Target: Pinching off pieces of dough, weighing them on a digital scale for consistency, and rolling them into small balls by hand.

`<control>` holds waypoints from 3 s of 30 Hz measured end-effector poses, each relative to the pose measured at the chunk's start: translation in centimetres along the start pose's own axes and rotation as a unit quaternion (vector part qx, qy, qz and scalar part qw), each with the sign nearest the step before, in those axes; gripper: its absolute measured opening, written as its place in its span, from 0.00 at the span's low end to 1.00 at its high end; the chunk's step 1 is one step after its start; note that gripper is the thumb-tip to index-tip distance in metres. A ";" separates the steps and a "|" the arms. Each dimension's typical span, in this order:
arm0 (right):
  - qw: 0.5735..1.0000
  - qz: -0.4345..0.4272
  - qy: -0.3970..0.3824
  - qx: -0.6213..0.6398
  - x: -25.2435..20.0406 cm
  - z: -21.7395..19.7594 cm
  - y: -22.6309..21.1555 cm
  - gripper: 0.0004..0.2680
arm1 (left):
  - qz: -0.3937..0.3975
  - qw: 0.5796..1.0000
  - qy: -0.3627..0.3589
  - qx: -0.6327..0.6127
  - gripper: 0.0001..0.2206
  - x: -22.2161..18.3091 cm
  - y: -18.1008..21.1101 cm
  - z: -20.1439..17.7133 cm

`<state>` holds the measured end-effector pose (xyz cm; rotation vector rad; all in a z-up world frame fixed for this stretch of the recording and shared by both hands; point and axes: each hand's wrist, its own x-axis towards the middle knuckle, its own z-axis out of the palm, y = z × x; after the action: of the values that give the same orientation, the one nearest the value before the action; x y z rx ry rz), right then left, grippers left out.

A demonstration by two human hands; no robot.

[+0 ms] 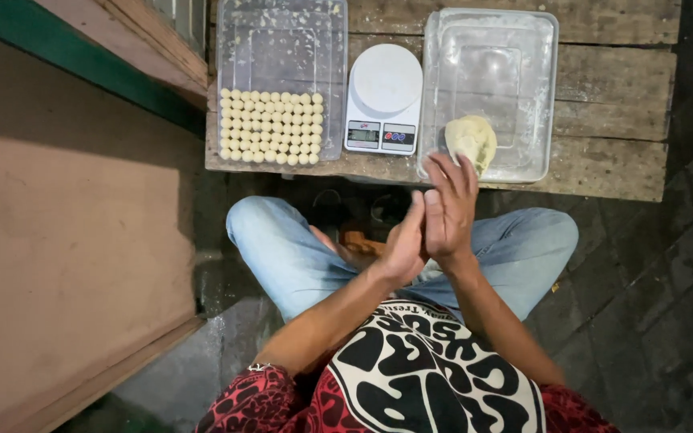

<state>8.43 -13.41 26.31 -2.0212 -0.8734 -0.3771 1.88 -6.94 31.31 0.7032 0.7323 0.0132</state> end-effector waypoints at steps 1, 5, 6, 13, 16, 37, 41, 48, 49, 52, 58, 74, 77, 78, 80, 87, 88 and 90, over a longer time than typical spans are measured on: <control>1.000 -0.003 -0.001 0.002 -0.4 0.7 -0.1 0.15 | 0.003 1.000 0.002 -0.002 0.27 2.0 -0.9 -1.5; 0.999 -0.033 0.003 0.016 -1.9 3.0 0.2 0.22 | 0.024 0.986 -0.159 -0.039 0.23 7.7 -4.1 -5.6; 0.998 -0.031 0.016 0.058 -1.9 3.5 0.5 0.26 | 0.105 0.932 -0.336 -0.084 0.29 8.7 -4.5 -6.0; 0.999 -0.011 -0.037 0.000 -1.5 2.9 2.7 0.28 | 0.028 0.988 -0.149 -0.033 0.12 3.8 -2.2 -4.2; 0.996 -0.067 -0.066 -0.006 -3.3 4.4 2.2 0.30 | 0.068 0.989 0.067 0.113 0.29 1.4 1.1 -2.2; 0.983 -0.144 -0.107 -0.033 -2.9 4.6 1.3 0.29 | 0.026 0.993 -0.051 -0.103 0.11 7.5 -5.1 -6.9; 0.989 -0.105 -0.097 -0.024 -1.2 4.1 1.9 0.28 | 0.011 0.993 -0.005 -0.121 0.10 8.2 -8.2 -8.0; 0.988 -0.079 -0.131 -0.024 -3.4 5.3 2.3 0.26 | -0.027 0.987 0.064 -0.148 0.07 12.6 -10.3 -10.3; 0.988 -0.081 -0.131 -0.026 -3.2 5.5 3.1 0.26 | -0.026 0.987 0.063 -0.149 0.07 13.3 -10.7 -10.6; 0.989 -0.064 -0.120 -0.062 -3.3 5.6 4.8 0.25 | -0.043 0.983 0.091 -0.157 0.07 14.5 -12.3 -11.5; 0.997 0.044 -0.035 -0.056 -5.5 4.7 6.8 0.22 | -0.043 0.990 0.018 -0.137 0.11 12.9 -6.9 -12.3; 0.985 0.109 -0.083 -0.108 -13.8 4.2 10.3 0.18 | 0.480 0.570 0.078 0.662 0.14 18.4 5.7 -20.3; 0.982 0.128 -0.087 -0.103 -13.8 3.8 10.1 0.17 | 0.490 0.498 0.080 0.711 0.19 21.2 4.7 -22.1; 0.980 0.146 -0.094 -0.092 -13.7 3.7 10.0 0.16 | 0.484 0.473 0.088 0.731 0.19 22.0 4.5 -22.6; 0.979 0.156 -0.093 -0.091 -13.5 3.8 9.8 0.16 | 0.487 0.459 0.091 0.737 0.15 21.1 5.0 -21.8; 0.973 0.188 -0.106 -0.076 -12.9 3.3 8.8 0.16 | 0.484 0.441 0.089 0.750 0.09 19.2 6.0 -21.1; 0.973 0.188 -0.107 -0.076 -12.8 3.2 8.7 0.16 | 0.483 0.442 0.090 0.751 0.09 19.3 5.9 -21.2; 0.976 0.181 -0.104 -0.065 -12.5 3.1 8.6 0.15 | 0.477 0.452 0.109 0.746 0.12 19.6 5.7 -21.2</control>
<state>5.49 -19.48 12.42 -2.3175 -0.5953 -0.0181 4.90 14.70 11.60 2.8637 0.2883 0.5753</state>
